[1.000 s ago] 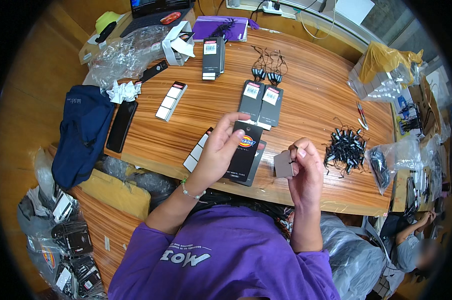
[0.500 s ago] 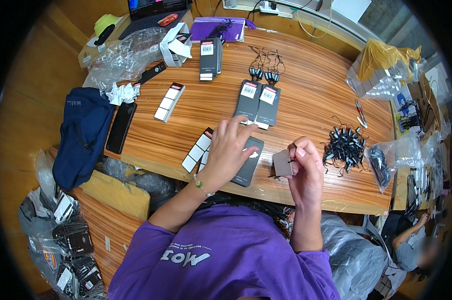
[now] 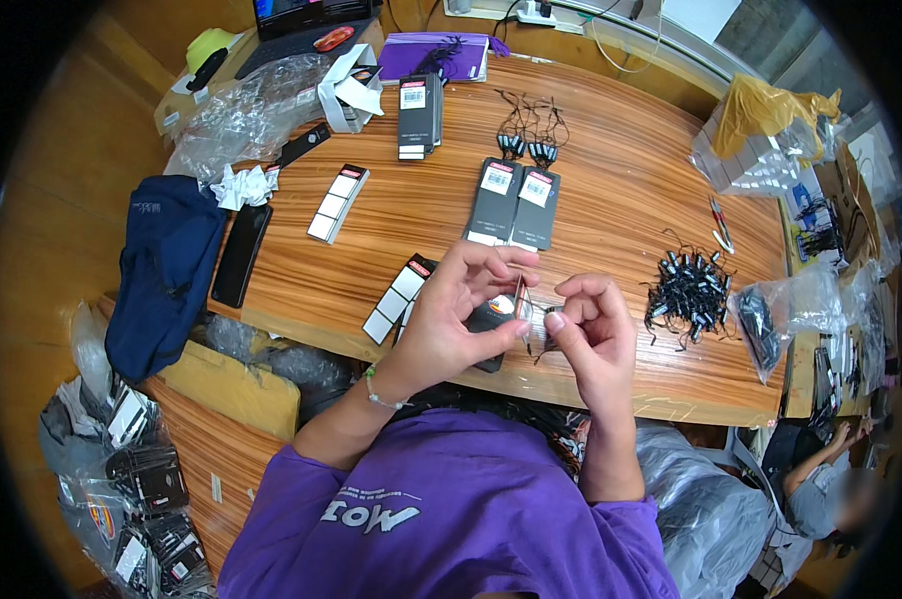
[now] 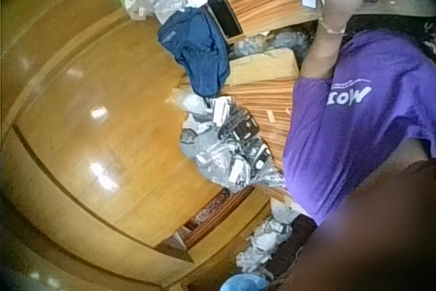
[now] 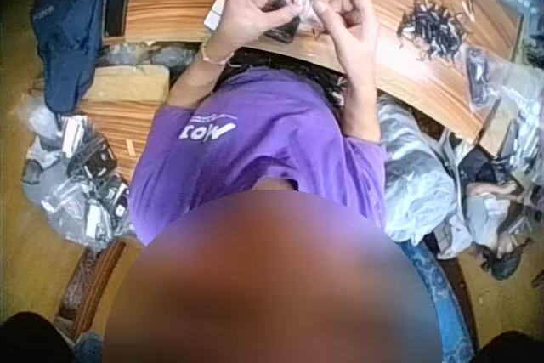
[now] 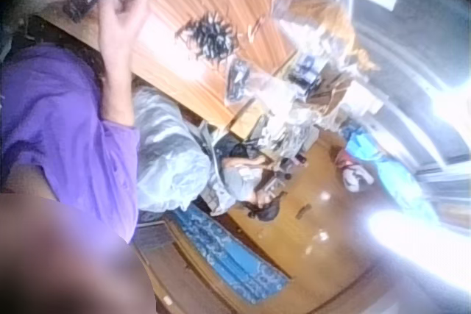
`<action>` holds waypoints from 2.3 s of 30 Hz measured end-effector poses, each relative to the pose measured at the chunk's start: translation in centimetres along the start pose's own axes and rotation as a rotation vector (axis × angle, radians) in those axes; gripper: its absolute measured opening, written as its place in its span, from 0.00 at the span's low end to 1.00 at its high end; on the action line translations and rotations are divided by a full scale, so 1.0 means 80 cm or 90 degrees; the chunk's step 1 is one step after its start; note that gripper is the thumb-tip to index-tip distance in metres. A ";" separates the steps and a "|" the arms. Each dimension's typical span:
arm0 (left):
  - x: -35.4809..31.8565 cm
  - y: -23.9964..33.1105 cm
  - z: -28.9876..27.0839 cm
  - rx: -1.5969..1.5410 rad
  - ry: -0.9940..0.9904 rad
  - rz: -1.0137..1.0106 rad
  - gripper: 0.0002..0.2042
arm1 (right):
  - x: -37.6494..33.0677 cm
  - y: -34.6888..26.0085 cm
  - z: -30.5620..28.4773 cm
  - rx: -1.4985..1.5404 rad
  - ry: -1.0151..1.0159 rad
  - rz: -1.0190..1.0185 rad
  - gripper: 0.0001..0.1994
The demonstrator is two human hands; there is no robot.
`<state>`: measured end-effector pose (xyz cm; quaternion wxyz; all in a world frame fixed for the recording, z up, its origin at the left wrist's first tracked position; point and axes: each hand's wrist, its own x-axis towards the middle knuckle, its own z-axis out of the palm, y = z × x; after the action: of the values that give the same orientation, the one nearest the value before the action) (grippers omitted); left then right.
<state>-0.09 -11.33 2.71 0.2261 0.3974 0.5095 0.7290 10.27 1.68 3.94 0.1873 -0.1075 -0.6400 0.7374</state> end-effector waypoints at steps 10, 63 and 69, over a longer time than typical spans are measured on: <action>-0.004 0.005 -0.005 0.074 -0.050 -0.004 0.19 | 0.002 -0.007 0.009 -0.309 0.024 -0.131 0.04; -0.010 0.021 0.007 0.102 0.031 -0.007 0.16 | -0.003 0.005 0.007 -0.048 -0.034 -0.035 0.03; -0.009 0.011 0.008 0.162 0.068 0.075 0.13 | -0.008 0.013 0.023 0.110 0.005 0.010 0.03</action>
<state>0.86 -11.83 3.38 0.1033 0.4125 0.5851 0.6905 10.01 -0.34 3.11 0.1925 -0.0987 -0.5727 0.7907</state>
